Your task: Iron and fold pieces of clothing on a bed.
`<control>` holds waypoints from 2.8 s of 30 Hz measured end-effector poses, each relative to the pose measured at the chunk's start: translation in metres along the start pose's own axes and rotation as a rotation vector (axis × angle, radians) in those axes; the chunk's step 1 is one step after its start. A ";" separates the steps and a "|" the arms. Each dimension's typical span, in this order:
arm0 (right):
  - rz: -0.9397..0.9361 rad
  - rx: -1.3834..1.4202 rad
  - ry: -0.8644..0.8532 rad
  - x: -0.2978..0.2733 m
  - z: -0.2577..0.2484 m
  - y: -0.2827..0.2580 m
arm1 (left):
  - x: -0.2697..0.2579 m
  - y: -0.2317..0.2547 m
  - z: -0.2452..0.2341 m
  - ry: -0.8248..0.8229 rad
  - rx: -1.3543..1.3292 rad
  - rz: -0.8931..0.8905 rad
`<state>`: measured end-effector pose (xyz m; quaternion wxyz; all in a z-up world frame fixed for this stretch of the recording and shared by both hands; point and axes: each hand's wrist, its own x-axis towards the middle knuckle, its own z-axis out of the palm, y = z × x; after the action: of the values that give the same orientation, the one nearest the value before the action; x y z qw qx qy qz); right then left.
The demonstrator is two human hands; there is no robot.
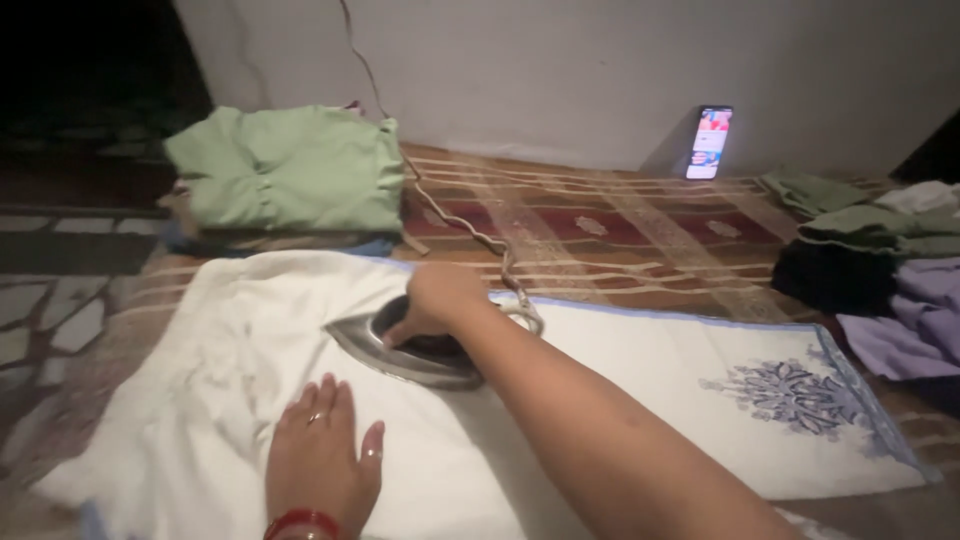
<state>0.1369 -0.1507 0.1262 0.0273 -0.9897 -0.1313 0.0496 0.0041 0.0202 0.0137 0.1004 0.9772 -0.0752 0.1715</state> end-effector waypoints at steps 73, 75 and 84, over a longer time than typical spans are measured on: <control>-0.103 -0.001 -0.146 -0.194 0.011 -0.117 | -0.088 -0.098 -0.099 0.444 -0.060 -0.553; -0.085 -0.054 -0.156 -0.217 0.014 -0.099 | -0.076 -0.083 -0.088 0.399 -0.193 -0.405; 0.134 -0.040 0.098 -0.163 0.012 -0.069 | -0.051 -0.039 -0.032 0.276 -0.333 -0.224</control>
<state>-0.0389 -0.1263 0.1342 0.0105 -0.9979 -0.0642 0.0002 -0.0468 0.0710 0.0188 0.2879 0.9167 0.0208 0.2762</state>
